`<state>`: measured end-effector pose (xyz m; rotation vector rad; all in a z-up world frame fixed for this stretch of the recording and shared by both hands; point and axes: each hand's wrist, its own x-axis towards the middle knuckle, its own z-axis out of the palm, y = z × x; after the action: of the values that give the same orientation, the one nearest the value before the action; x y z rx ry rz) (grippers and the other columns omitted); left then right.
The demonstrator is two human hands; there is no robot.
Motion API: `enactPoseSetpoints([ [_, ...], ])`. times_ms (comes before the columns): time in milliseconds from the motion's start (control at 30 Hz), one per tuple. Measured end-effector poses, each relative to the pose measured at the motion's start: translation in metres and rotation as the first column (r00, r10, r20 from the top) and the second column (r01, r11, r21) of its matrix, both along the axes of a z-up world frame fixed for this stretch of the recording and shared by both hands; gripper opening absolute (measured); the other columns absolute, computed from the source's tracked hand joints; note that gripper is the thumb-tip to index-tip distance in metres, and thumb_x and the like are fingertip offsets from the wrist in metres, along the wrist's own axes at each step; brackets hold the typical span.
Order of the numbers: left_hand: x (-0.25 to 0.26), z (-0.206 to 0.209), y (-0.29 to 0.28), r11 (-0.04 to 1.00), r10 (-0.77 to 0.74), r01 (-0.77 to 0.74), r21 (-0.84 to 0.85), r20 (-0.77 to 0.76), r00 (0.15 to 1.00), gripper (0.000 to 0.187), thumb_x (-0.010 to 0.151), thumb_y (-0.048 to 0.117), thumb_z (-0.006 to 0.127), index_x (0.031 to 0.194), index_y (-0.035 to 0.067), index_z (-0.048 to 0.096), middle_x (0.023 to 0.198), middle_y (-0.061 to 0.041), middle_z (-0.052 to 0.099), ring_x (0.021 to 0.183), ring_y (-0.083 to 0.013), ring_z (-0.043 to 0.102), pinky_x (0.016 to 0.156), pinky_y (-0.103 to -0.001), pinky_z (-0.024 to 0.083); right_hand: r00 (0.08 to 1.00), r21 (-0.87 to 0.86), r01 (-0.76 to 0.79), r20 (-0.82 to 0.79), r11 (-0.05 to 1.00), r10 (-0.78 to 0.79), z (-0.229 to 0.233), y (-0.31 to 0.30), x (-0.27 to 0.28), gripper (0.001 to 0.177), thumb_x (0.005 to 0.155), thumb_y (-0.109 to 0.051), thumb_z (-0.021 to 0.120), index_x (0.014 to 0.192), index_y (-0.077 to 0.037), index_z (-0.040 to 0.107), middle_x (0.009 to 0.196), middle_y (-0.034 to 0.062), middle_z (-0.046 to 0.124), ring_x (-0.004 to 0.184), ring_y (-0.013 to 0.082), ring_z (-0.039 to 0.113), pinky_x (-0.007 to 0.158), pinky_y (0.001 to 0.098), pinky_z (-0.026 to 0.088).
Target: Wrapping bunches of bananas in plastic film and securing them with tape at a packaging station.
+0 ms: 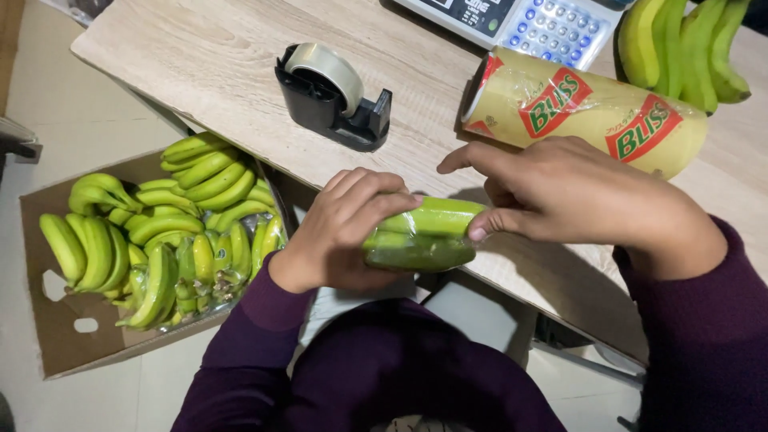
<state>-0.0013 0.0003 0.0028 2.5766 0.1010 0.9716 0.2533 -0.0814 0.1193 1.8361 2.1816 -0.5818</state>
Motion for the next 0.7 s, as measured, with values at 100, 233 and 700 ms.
enactPoseSetpoints([
  [100,0.000,0.000,0.001,0.999,-0.010,0.009,0.039,0.015,1.000,0.069,0.080,0.049,0.084,0.130,0.007,0.059,0.119,-0.017,0.064,0.106,-0.0354,0.065,0.091,-0.047,0.047,0.993,-0.196,0.113,-0.020,0.974,-0.119,0.008,0.007,-0.005,0.073,0.081,-0.060,0.072,0.145,-0.043,0.042,0.081,-0.0036,0.077,0.068,0.0214,0.069,0.071,0.0355,0.050],
  [233,0.000,-0.006,0.001,0.996,-0.027,0.026,0.082,0.014,1.000,0.069,0.078,0.046,0.083,0.130,0.009,0.059,0.119,-0.017,0.065,0.104,-0.0363,0.065,0.090,-0.048,0.046,0.967,-0.264,0.126,-0.181,0.956,-0.178,-0.018,0.010,0.015,0.080,0.075,-0.052,0.081,0.146,-0.041,0.046,0.082,0.0010,0.075,0.076,0.0164,0.071,0.076,0.0298,0.052],
  [700,-0.002,-0.023,0.009,0.822,0.050,0.199,-0.533,0.415,0.908,0.091,0.067,0.048,0.095,0.133,0.003,0.051,0.129,-0.015,0.055,0.117,-0.0266,0.056,0.103,-0.044,0.047,0.477,0.515,0.271,-0.806,0.813,0.351,-0.059,-0.004,0.009,0.098,0.095,-0.075,0.034,0.154,0.003,0.037,0.164,0.0260,0.028,0.150,0.0355,0.031,0.117,0.0452,0.032],
])
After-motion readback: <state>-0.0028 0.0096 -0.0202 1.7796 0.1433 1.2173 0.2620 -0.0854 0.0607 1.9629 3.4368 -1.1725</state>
